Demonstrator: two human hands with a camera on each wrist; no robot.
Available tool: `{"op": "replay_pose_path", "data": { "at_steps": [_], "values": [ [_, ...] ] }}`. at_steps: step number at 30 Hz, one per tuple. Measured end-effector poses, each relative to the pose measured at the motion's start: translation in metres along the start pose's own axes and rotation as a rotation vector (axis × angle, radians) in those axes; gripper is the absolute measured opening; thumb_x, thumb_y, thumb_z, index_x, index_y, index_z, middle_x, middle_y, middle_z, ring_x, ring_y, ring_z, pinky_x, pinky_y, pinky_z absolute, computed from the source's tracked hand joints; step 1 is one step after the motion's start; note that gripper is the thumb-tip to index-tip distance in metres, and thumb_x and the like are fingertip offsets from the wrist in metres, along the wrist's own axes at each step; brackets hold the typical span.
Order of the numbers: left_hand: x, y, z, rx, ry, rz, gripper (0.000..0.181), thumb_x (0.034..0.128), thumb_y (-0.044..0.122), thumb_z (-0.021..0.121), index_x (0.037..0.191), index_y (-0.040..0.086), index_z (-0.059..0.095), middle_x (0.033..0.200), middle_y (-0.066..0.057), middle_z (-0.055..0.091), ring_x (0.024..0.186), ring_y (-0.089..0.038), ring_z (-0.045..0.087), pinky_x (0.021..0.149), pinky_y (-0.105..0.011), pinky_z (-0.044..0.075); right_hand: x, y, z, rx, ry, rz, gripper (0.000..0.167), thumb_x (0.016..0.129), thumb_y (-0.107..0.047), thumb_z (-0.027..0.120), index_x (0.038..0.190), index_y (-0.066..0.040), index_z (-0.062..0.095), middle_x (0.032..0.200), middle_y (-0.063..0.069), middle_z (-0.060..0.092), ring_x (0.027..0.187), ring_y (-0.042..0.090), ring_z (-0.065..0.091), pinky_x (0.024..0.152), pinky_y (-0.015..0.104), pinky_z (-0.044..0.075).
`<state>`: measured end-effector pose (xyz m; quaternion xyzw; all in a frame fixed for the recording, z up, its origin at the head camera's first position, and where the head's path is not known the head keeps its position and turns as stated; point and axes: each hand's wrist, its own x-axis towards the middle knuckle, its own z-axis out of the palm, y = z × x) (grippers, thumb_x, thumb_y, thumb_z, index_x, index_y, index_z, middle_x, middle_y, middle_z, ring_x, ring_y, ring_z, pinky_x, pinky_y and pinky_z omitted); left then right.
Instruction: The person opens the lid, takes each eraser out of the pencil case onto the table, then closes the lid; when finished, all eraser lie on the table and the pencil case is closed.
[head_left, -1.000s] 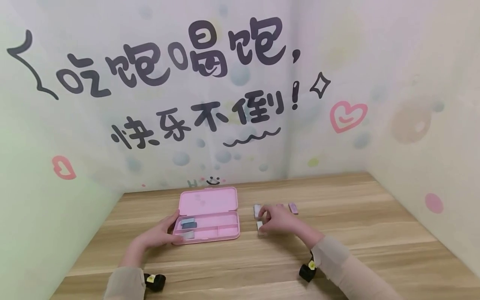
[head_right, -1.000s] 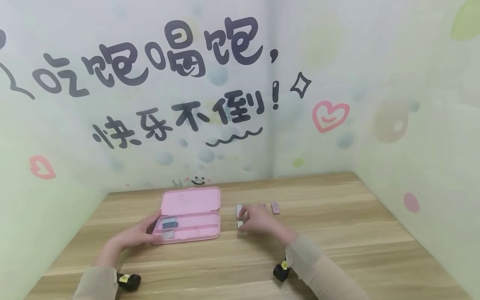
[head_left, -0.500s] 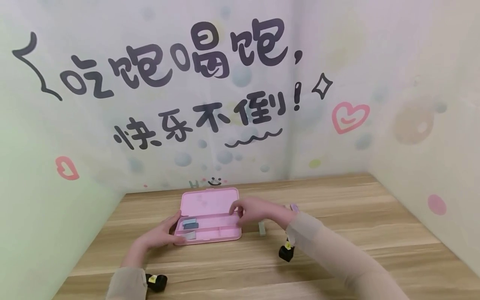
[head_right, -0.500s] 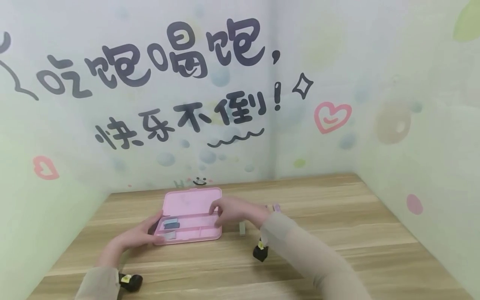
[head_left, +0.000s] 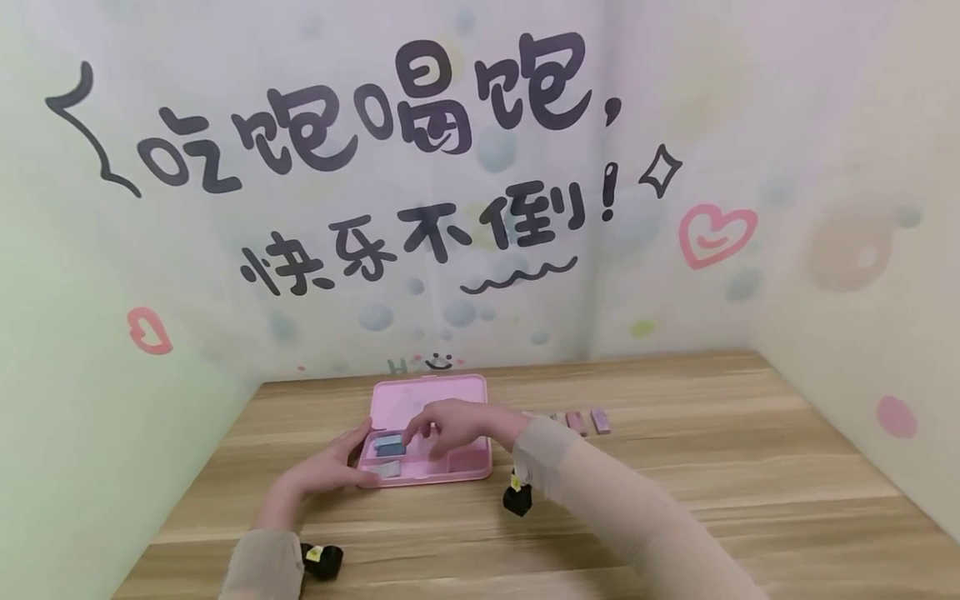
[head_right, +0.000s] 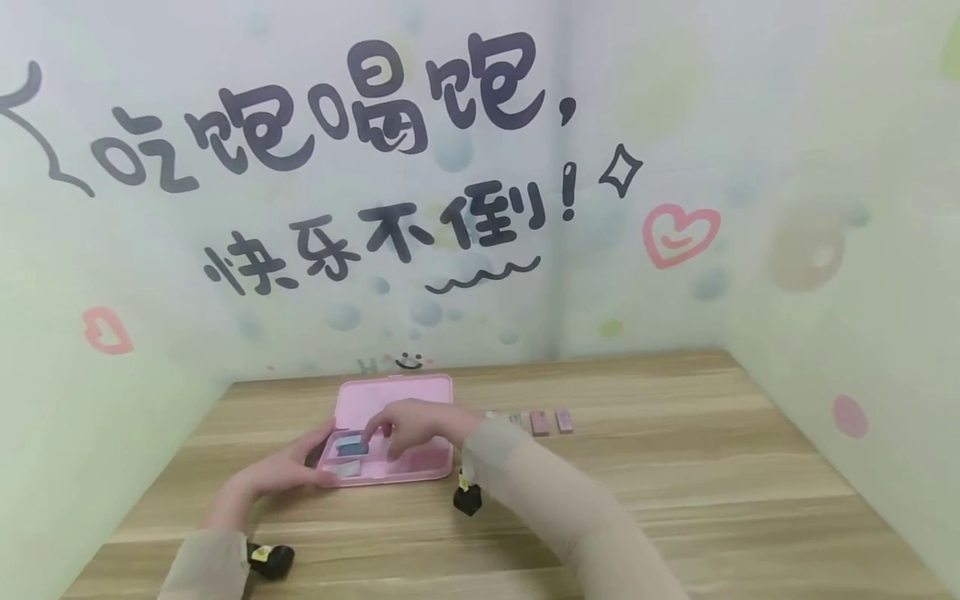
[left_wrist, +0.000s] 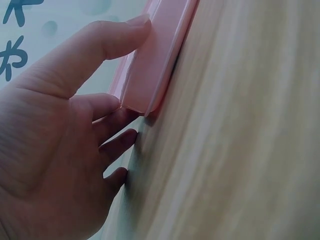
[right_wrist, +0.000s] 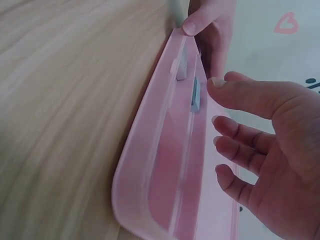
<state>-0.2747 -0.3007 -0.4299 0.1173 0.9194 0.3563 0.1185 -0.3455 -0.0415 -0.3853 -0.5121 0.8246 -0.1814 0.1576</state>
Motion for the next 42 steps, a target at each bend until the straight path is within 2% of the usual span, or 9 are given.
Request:
{"op": "replay_pose_path", "data": {
  "at_steps": [4,11,15,21,26,33,37,42],
  "values": [
    [0.000,0.001,0.000,-0.018,-0.005,0.008,0.110,0.0738,0.040,0.081,0.155,0.005,0.015,0.157,-0.024,0.015,0.141,-0.044,0.017,0.108,-0.064,0.019,0.016,-0.004,0.004,-0.076,-0.031,-0.012,0.045,0.081,-0.007,0.074,0.122,-0.025,0.068,0.109,0.002,0.061,0.094,0.011,0.052,0.078,0.019,0.041],
    [-0.001,0.000,-0.001,-0.045,-0.019,0.027,0.110,0.0746,0.036,0.081,0.154,0.002,0.013,0.157,-0.026,0.014,0.142,-0.044,0.015,0.109,-0.062,0.017,0.036,-0.010,0.011,-0.144,-0.051,-0.013,0.052,0.078,-0.004,0.075,0.121,-0.031,0.069,0.104,0.001,0.055,0.085,0.009,0.045,0.069,0.018,0.039],
    [-0.002,0.000,-0.002,-0.040,-0.022,0.042,0.109,0.0756,0.034,0.081,0.154,0.001,0.012,0.157,-0.027,0.014,0.141,-0.044,0.015,0.109,-0.062,0.018,0.043,-0.015,0.015,-0.172,-0.061,0.001,0.054,0.077,-0.006,0.078,0.123,-0.033,0.068,0.110,0.002,0.053,0.090,0.009,0.045,0.074,0.019,0.039],
    [-0.003,0.002,-0.003,-0.047,-0.023,0.050,0.109,0.0754,0.033,0.081,0.154,0.000,0.012,0.157,-0.027,0.014,0.141,-0.043,0.017,0.109,-0.061,0.018,0.049,-0.017,0.019,-0.178,-0.097,0.036,0.052,0.078,-0.014,0.080,0.124,-0.034,0.067,0.115,0.000,0.051,0.097,0.009,0.044,0.084,0.021,0.039],
    [-0.002,0.002,-0.003,-0.041,-0.028,0.055,0.110,0.0756,0.034,0.081,0.154,0.000,0.012,0.156,-0.027,0.014,0.142,-0.044,0.015,0.109,-0.062,0.018,0.054,-0.019,0.020,-0.194,-0.119,0.033,0.052,0.078,-0.014,0.080,0.121,-0.040,0.067,0.110,-0.001,0.048,0.096,0.010,0.043,0.082,0.021,0.038],
    [-0.001,0.001,-0.003,-0.038,-0.031,0.075,0.109,0.0759,0.031,0.081,0.153,-0.004,0.012,0.155,-0.029,0.015,0.141,-0.044,0.016,0.109,-0.061,0.018,0.056,-0.022,0.025,-0.223,-0.115,0.065,0.055,0.078,-0.013,0.078,0.118,-0.048,0.066,0.116,-0.001,0.047,0.099,0.010,0.042,0.083,0.023,0.038],
    [-0.001,0.000,-0.002,-0.032,-0.032,0.063,0.110,0.0758,0.034,0.081,0.153,-0.003,0.012,0.156,-0.028,0.015,0.142,-0.044,0.015,0.109,-0.061,0.017,0.056,-0.022,0.027,-0.203,-0.101,0.076,0.053,0.078,-0.014,0.078,0.117,-0.048,0.067,0.110,-0.003,0.045,0.096,0.011,0.041,0.080,0.022,0.037],
    [0.000,-0.002,-0.002,-0.031,-0.028,0.056,0.110,0.0754,0.035,0.081,0.153,-0.002,0.012,0.156,-0.028,0.014,0.142,-0.044,0.014,0.110,-0.061,0.016,0.056,-0.021,0.028,-0.194,-0.096,0.068,0.050,0.079,-0.014,0.078,0.116,-0.046,0.068,0.110,-0.003,0.045,0.097,0.010,0.041,0.081,0.021,0.037]
  ]
}}
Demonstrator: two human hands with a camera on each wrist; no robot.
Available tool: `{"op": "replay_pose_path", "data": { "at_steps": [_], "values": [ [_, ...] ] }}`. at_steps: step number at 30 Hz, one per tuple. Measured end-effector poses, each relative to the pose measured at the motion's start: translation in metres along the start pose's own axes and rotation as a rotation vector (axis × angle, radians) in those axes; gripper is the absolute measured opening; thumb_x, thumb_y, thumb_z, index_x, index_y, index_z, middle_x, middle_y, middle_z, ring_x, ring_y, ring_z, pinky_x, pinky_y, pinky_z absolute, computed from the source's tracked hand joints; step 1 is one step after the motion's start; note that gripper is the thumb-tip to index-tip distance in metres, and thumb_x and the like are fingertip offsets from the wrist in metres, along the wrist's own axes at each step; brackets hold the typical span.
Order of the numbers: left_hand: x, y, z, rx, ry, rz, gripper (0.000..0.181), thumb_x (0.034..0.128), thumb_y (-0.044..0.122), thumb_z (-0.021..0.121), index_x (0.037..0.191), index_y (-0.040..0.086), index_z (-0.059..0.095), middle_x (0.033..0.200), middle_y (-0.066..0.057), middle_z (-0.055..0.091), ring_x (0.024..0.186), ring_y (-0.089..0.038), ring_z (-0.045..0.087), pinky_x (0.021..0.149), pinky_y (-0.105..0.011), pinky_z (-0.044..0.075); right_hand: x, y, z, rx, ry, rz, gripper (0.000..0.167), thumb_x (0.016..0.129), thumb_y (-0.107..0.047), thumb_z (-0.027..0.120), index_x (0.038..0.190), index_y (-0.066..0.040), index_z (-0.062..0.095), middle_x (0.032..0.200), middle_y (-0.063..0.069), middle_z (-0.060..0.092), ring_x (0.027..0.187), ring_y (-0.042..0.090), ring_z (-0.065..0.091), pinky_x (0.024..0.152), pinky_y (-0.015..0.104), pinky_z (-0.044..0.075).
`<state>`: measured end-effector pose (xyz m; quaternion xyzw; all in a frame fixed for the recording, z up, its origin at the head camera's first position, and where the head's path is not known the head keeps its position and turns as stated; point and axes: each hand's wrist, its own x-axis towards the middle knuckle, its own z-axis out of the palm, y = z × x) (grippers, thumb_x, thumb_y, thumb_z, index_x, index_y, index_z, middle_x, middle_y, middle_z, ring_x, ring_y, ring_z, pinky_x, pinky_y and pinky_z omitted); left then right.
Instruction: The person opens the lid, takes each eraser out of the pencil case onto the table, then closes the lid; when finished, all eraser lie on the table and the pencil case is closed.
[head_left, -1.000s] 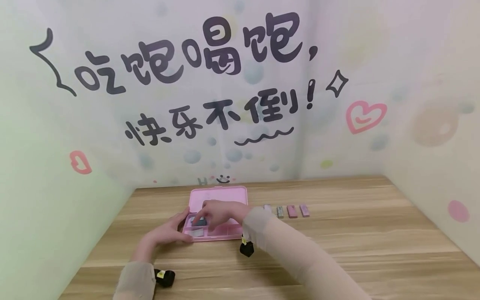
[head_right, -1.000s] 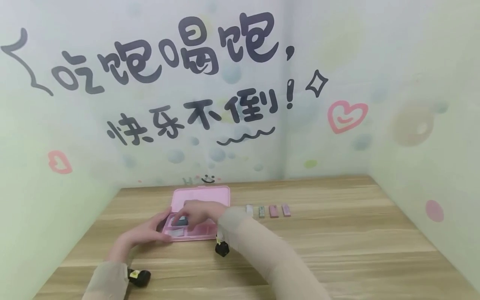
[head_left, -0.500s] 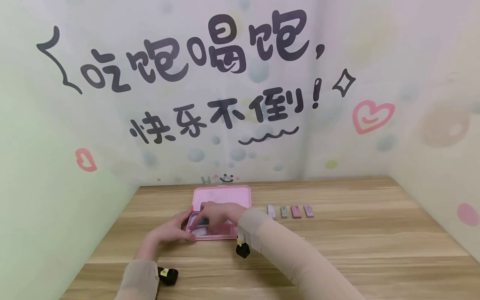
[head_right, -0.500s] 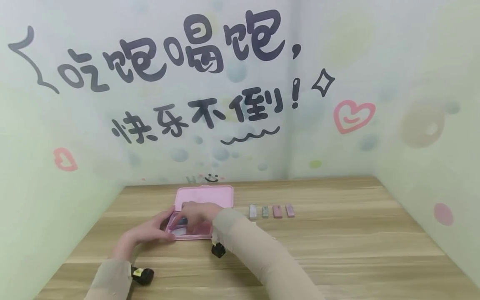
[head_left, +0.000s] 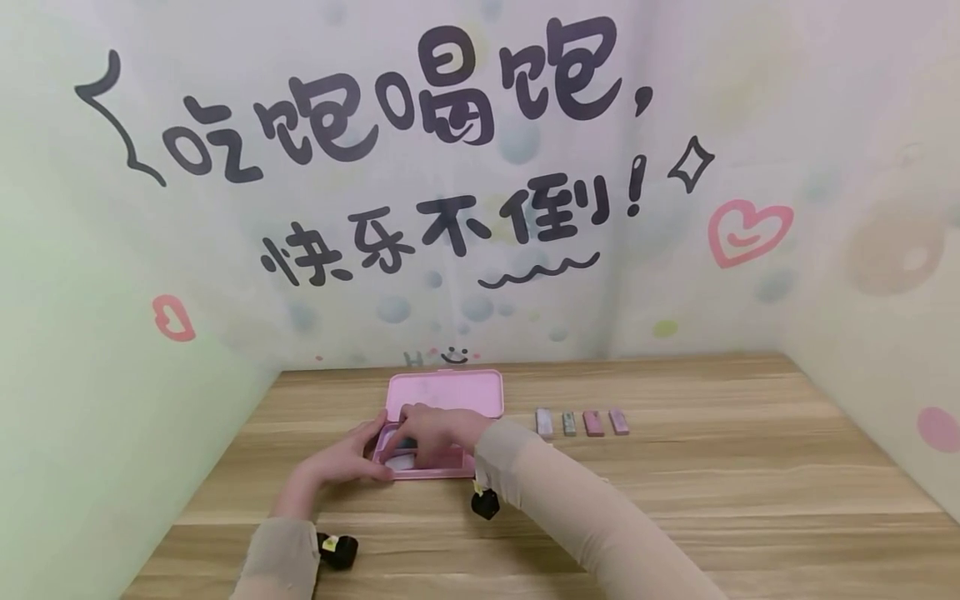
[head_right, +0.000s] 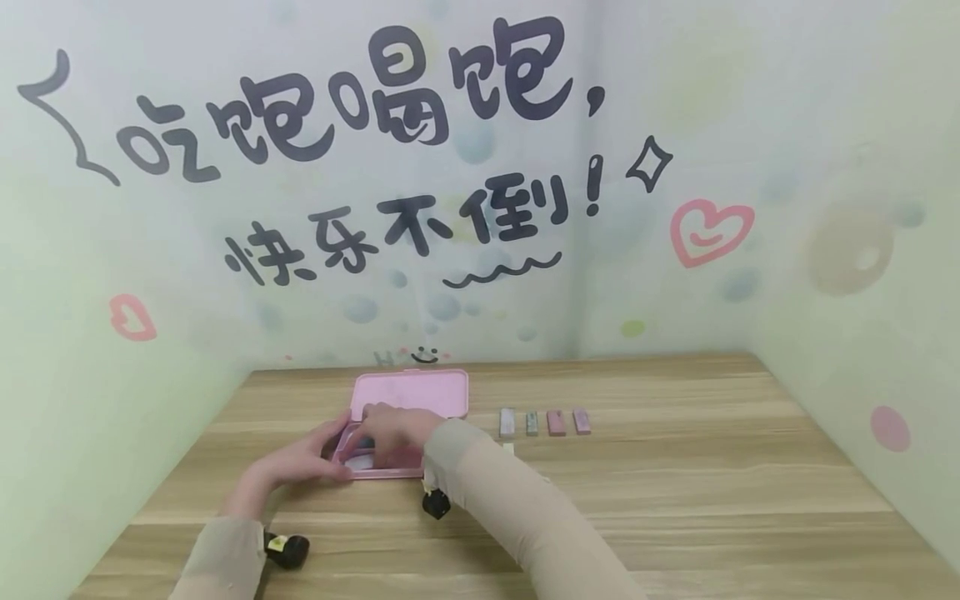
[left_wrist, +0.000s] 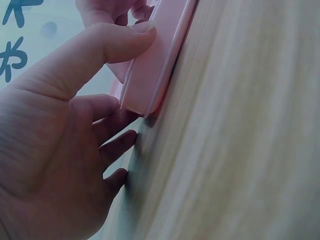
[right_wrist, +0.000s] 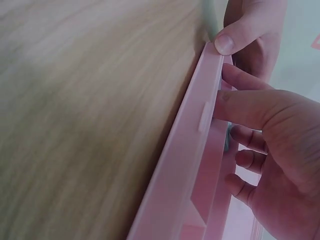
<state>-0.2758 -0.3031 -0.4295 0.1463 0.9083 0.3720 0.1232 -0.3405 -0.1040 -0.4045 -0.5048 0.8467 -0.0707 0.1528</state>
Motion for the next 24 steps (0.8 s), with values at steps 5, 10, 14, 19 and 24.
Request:
{"op": "replay_pose_path", "data": {
  "at_steps": [5,10,14,19,24],
  "values": [
    [0.001,0.001,0.001,-0.007,-0.001,0.008,0.110,0.0755,0.034,0.081,0.153,-0.003,0.012,0.156,-0.029,0.014,0.142,-0.044,0.014,0.110,-0.061,0.016,-0.001,0.001,0.000,-0.021,0.007,-0.028,0.046,0.079,-0.015,0.078,0.115,-0.043,0.069,0.110,-0.003,0.045,0.097,0.009,0.040,0.083,0.020,0.037],
    [0.001,0.003,0.002,-0.016,-0.007,0.012,0.110,0.0760,0.033,0.081,0.153,-0.002,0.011,0.156,-0.029,0.014,0.141,-0.045,0.014,0.109,-0.062,0.017,-0.004,0.000,-0.003,-0.021,0.005,-0.045,0.048,0.079,-0.014,0.078,0.117,-0.042,0.068,0.110,-0.004,0.046,0.098,0.008,0.040,0.083,0.020,0.037],
    [0.001,0.004,0.002,-0.022,-0.007,0.020,0.109,0.0765,0.032,0.081,0.153,-0.001,0.011,0.156,-0.028,0.014,0.141,-0.044,0.015,0.109,-0.062,0.017,-0.007,-0.001,-0.008,0.002,0.010,-0.060,0.052,0.079,-0.010,0.077,0.119,-0.042,0.066,0.110,-0.002,0.046,0.098,0.010,0.041,0.081,0.020,0.038],
    [0.001,0.004,0.000,-0.026,-0.009,0.035,0.109,0.0766,0.031,0.081,0.153,-0.002,0.011,0.156,-0.028,0.014,0.141,-0.044,0.015,0.109,-0.062,0.018,-0.009,-0.002,-0.014,-0.004,0.019,-0.080,0.051,0.080,-0.011,0.078,0.121,-0.038,0.065,0.114,0.001,0.048,0.099,0.010,0.043,0.083,0.020,0.039],
    [0.000,0.001,0.000,-0.027,-0.009,0.024,0.109,0.0760,0.033,0.081,0.153,-0.001,0.012,0.156,-0.028,0.014,0.141,-0.044,0.014,0.109,-0.063,0.017,-0.012,-0.002,-0.020,-0.043,0.022,-0.106,0.055,0.079,-0.006,0.077,0.123,-0.035,0.065,0.116,0.001,0.051,0.097,0.009,0.044,0.081,0.019,0.038]
  ]
}}
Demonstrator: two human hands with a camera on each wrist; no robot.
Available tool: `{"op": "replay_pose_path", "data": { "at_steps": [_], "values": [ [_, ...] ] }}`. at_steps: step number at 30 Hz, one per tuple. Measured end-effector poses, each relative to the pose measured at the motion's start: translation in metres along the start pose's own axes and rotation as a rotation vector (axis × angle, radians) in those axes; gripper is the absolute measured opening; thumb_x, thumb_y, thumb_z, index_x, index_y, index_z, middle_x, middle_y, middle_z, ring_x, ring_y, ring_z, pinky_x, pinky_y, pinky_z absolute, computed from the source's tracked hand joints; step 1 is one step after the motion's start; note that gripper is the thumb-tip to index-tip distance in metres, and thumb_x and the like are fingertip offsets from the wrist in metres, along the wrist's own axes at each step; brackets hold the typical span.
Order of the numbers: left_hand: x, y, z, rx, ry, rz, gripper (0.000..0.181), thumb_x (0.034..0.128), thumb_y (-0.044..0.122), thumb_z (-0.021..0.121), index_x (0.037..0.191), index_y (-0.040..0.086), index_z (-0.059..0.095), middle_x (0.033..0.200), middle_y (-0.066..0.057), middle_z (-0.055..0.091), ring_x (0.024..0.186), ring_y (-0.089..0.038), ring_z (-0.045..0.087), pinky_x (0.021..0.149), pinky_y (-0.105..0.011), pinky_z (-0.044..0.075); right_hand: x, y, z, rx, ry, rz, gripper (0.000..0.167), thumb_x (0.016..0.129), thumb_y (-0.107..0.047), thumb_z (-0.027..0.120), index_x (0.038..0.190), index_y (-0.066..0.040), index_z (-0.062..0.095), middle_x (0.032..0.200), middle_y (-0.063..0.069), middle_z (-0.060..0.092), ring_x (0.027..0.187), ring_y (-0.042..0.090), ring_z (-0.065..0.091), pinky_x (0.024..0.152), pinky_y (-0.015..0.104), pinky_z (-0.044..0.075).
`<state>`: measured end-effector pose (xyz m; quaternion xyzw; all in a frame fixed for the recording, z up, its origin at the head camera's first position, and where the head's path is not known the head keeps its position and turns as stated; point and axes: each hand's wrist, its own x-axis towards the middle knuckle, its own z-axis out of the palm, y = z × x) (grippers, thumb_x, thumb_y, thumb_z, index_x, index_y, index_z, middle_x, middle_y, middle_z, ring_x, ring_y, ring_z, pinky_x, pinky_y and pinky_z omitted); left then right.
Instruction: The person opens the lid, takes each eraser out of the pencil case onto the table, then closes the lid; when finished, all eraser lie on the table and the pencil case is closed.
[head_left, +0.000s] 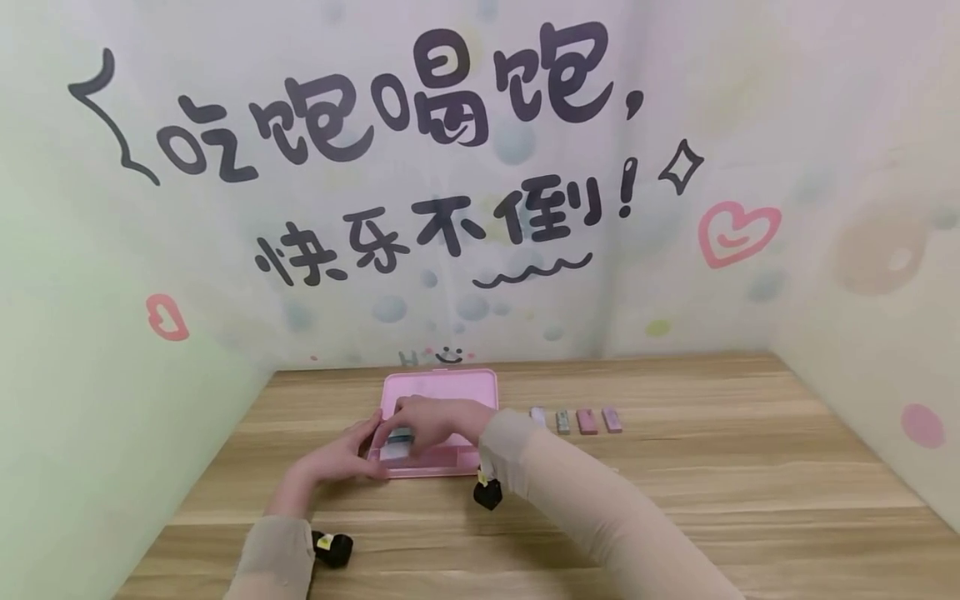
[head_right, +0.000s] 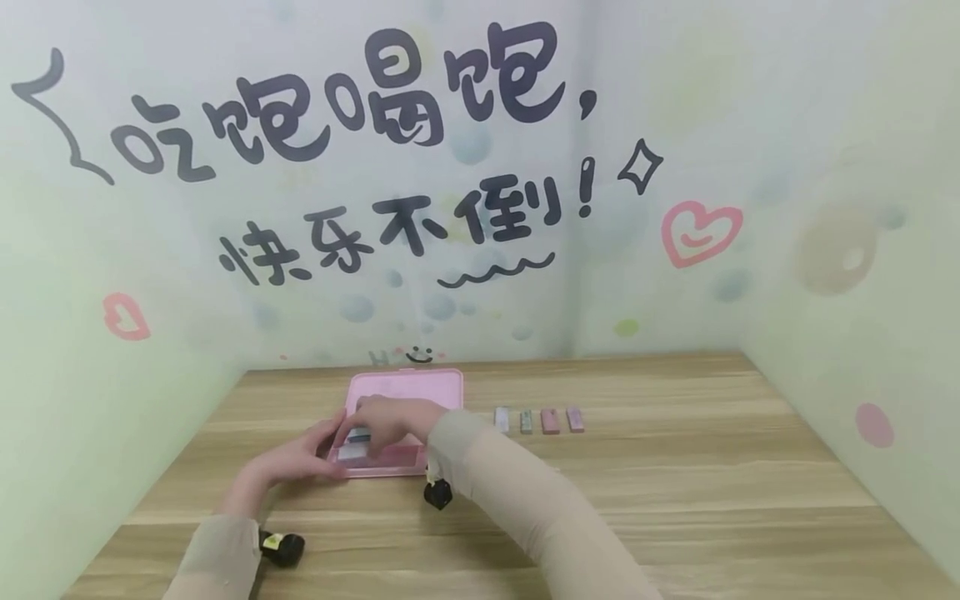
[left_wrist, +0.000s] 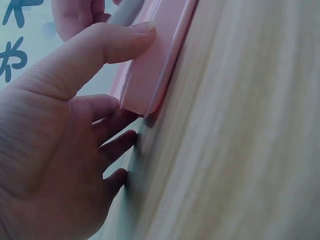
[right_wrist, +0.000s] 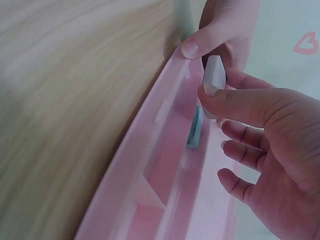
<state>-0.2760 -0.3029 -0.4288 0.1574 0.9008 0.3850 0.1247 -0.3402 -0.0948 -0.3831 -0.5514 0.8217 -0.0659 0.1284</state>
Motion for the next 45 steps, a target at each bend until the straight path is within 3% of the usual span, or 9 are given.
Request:
{"op": "replay_pose_path", "data": {
  "at_steps": [10,21,35,45],
  "values": [
    [-0.001,0.000,0.000,0.023,0.009,-0.032,0.110,0.0750,0.035,0.081,0.153,-0.001,0.012,0.155,-0.030,0.014,0.141,-0.046,0.015,0.109,-0.063,0.017,-0.020,0.008,-0.007,0.104,-0.017,0.002,0.050,0.084,-0.005,0.072,0.129,-0.022,0.061,0.110,-0.003,0.060,0.097,0.011,0.054,0.082,0.018,0.043],
    [0.002,0.002,0.004,0.039,0.021,-0.083,0.111,0.0739,0.039,0.081,0.155,0.004,0.013,0.157,-0.026,0.014,0.141,-0.045,0.015,0.108,-0.065,0.016,-0.052,0.023,-0.008,0.230,0.039,0.042,0.050,0.084,-0.003,0.072,0.128,-0.021,0.059,0.103,-0.007,0.060,0.089,0.008,0.056,0.078,0.020,0.045],
    [-0.001,0.002,0.004,0.063,0.031,-0.063,0.111,0.0741,0.037,0.081,0.154,0.001,0.014,0.156,-0.029,0.014,0.141,-0.047,0.013,0.109,-0.063,0.016,-0.119,0.037,-0.012,0.381,0.168,0.137,0.045,0.084,-0.004,0.071,0.126,-0.016,0.059,0.094,-0.006,0.060,0.081,0.011,0.054,0.072,0.024,0.047],
    [0.001,0.000,0.003,0.059,0.035,-0.061,0.111,0.0737,0.038,0.081,0.154,0.002,0.014,0.155,-0.030,0.013,0.140,-0.049,0.012,0.108,-0.065,0.015,-0.165,0.049,-0.001,0.434,0.337,0.170,0.043,0.081,-0.012,0.078,0.119,-0.014,0.059,0.086,-0.005,0.060,0.076,0.014,0.053,0.066,0.026,0.045]
  ]
}}
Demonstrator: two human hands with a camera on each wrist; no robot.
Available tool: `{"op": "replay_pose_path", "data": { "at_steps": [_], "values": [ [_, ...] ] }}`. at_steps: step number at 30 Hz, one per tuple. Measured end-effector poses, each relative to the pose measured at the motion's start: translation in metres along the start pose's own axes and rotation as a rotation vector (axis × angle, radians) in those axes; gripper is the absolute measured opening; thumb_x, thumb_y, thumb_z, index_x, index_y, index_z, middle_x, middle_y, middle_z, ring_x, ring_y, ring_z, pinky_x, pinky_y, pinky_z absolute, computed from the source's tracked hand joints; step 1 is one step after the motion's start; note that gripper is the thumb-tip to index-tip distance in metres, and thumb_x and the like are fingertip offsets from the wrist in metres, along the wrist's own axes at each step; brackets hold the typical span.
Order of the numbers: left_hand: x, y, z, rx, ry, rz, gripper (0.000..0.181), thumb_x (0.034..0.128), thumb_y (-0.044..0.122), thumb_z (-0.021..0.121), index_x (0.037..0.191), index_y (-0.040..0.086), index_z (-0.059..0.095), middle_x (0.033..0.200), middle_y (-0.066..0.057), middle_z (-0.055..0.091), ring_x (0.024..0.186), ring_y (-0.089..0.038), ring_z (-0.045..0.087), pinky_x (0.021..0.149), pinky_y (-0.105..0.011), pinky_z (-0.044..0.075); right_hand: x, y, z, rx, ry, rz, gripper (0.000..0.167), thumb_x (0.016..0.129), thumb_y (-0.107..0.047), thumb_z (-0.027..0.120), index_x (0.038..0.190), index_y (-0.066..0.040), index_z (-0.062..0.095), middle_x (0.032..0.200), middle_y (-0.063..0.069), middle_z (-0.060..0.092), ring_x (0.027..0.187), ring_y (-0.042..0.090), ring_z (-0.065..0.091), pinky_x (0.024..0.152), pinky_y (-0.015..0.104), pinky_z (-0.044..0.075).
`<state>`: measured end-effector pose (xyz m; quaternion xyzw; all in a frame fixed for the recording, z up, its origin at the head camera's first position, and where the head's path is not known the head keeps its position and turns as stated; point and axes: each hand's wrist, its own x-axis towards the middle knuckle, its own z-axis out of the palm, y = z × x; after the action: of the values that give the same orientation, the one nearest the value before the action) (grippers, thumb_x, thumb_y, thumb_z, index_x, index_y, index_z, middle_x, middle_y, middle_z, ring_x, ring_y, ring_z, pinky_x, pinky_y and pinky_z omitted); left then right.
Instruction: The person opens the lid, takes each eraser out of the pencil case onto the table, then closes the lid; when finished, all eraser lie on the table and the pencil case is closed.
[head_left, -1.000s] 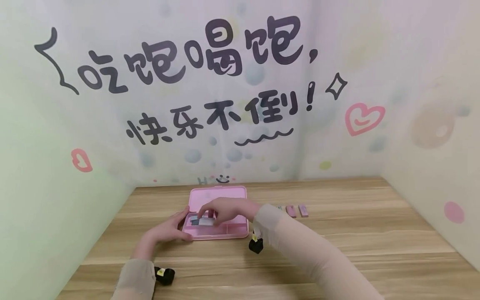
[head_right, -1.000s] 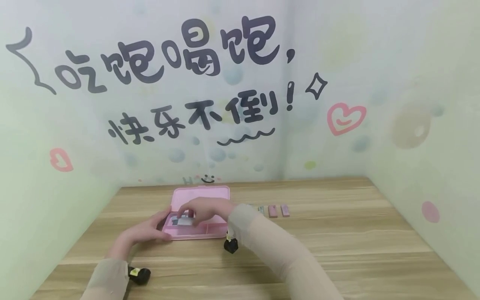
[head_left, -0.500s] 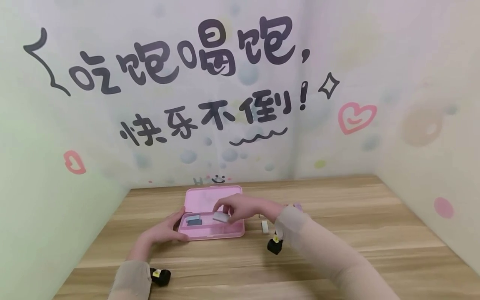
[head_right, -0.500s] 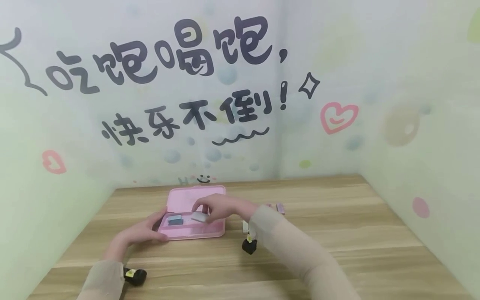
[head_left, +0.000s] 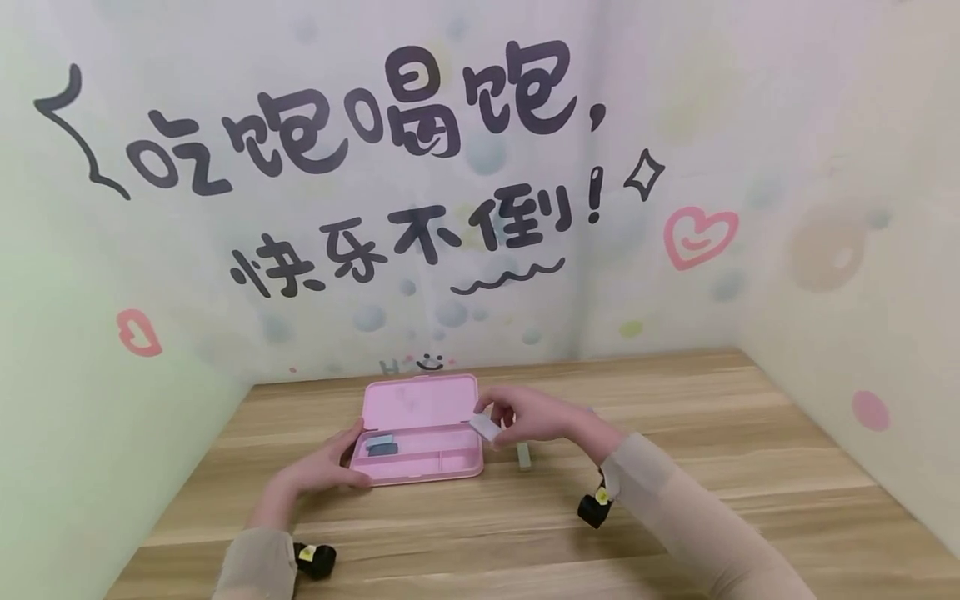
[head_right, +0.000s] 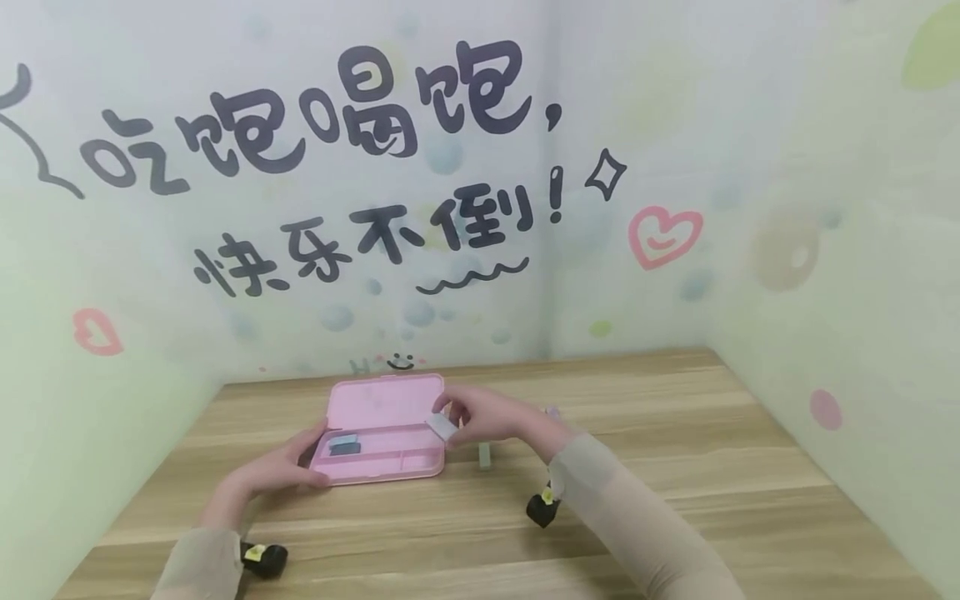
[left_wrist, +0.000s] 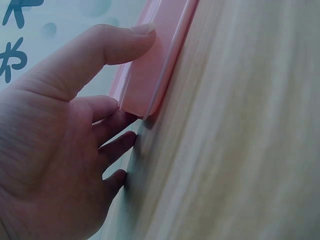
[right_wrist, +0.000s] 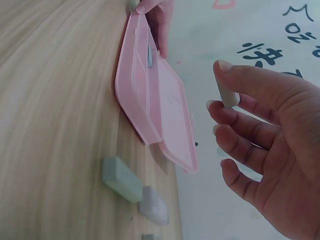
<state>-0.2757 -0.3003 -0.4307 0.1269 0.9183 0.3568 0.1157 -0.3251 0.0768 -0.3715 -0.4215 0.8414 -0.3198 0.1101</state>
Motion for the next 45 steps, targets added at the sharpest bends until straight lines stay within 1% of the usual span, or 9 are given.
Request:
{"op": "replay_pose_path", "data": {
  "at_steps": [4,18,27,36,37,40,42,44,45],
  "values": [
    [-0.001,-0.002,0.000,0.005,0.003,0.005,0.111,0.0741,0.037,0.081,0.154,0.001,0.013,0.155,-0.030,0.013,0.140,-0.049,0.012,0.108,-0.065,0.016,-0.015,0.010,0.000,0.023,0.069,0.014,0.042,0.079,-0.014,0.080,0.115,-0.012,0.060,0.082,-0.004,0.060,0.072,0.013,0.052,0.064,0.026,0.044],
    [-0.001,0.004,0.000,0.008,-0.009,0.005,0.110,0.0754,0.036,0.080,0.154,0.001,0.012,0.157,-0.028,0.011,0.141,-0.048,0.010,0.108,-0.064,0.016,-0.051,0.032,0.008,0.057,0.271,0.176,0.041,0.074,-0.027,0.084,0.103,-0.010,0.061,0.076,-0.004,0.059,0.068,0.013,0.053,0.063,0.028,0.045],
    [-0.001,0.005,0.000,-0.003,-0.011,-0.008,0.111,0.0751,0.038,0.080,0.154,0.002,0.011,0.156,-0.030,0.010,0.141,-0.049,0.011,0.108,-0.064,0.016,-0.063,0.043,0.013,0.063,0.311,0.225,0.040,0.072,-0.023,0.084,0.100,-0.007,0.061,0.076,-0.002,0.059,0.067,0.011,0.052,0.061,0.026,0.044],
    [-0.002,0.004,0.001,-0.002,-0.010,-0.003,0.110,0.0750,0.036,0.080,0.154,0.002,0.012,0.155,-0.030,0.012,0.140,-0.049,0.012,0.107,-0.065,0.018,-0.067,0.056,0.017,0.075,0.290,0.243,0.039,0.071,-0.022,0.085,0.098,-0.006,0.062,0.074,-0.003,0.059,0.067,0.011,0.054,0.061,0.027,0.047],
    [-0.002,0.005,0.001,-0.002,-0.010,-0.004,0.110,0.0750,0.036,0.080,0.154,0.002,0.012,0.155,-0.030,0.012,0.140,-0.049,0.012,0.107,-0.065,0.017,-0.067,0.057,0.018,0.074,0.285,0.250,0.039,0.072,-0.022,0.085,0.098,-0.006,0.062,0.074,-0.003,0.059,0.067,0.011,0.054,0.062,0.030,0.048],
    [-0.002,0.004,0.001,-0.001,-0.011,-0.006,0.110,0.0751,0.036,0.080,0.154,0.002,0.012,0.155,-0.030,0.012,0.140,-0.049,0.012,0.107,-0.065,0.017,-0.068,0.061,0.020,0.060,0.270,0.274,0.037,0.073,-0.023,0.085,0.097,-0.007,0.062,0.073,-0.004,0.058,0.066,0.011,0.054,0.089,0.044,0.044],
    [-0.001,0.004,0.001,-0.005,-0.013,-0.006,0.110,0.0752,0.036,0.080,0.154,0.002,0.012,0.155,-0.030,0.012,0.140,-0.049,0.012,0.108,-0.065,0.017,-0.068,0.063,0.021,0.040,0.263,0.289,0.037,0.072,-0.024,0.085,0.095,-0.008,0.061,0.072,-0.004,0.058,0.066,0.012,0.054,0.105,0.055,0.028],
    [-0.001,0.004,0.001,-0.011,-0.015,-0.005,0.110,0.0752,0.036,0.080,0.154,0.001,0.012,0.155,-0.030,0.011,0.140,-0.049,0.012,0.108,-0.064,0.017,-0.069,0.065,0.022,0.014,0.262,0.292,0.037,0.072,-0.026,0.086,0.094,-0.009,0.061,0.072,-0.005,0.058,0.066,0.012,0.053,0.110,0.060,0.008],
    [0.000,0.004,0.000,-0.013,-0.017,-0.005,0.110,0.0752,0.036,0.080,0.154,0.001,0.011,0.155,-0.031,0.011,0.140,-0.049,0.012,0.108,-0.064,0.017,-0.069,0.065,0.022,0.004,0.262,0.292,0.038,0.072,-0.026,0.086,0.094,-0.009,0.061,0.072,-0.005,0.057,0.066,0.013,0.052,0.111,0.061,0.006]
  ]
}}
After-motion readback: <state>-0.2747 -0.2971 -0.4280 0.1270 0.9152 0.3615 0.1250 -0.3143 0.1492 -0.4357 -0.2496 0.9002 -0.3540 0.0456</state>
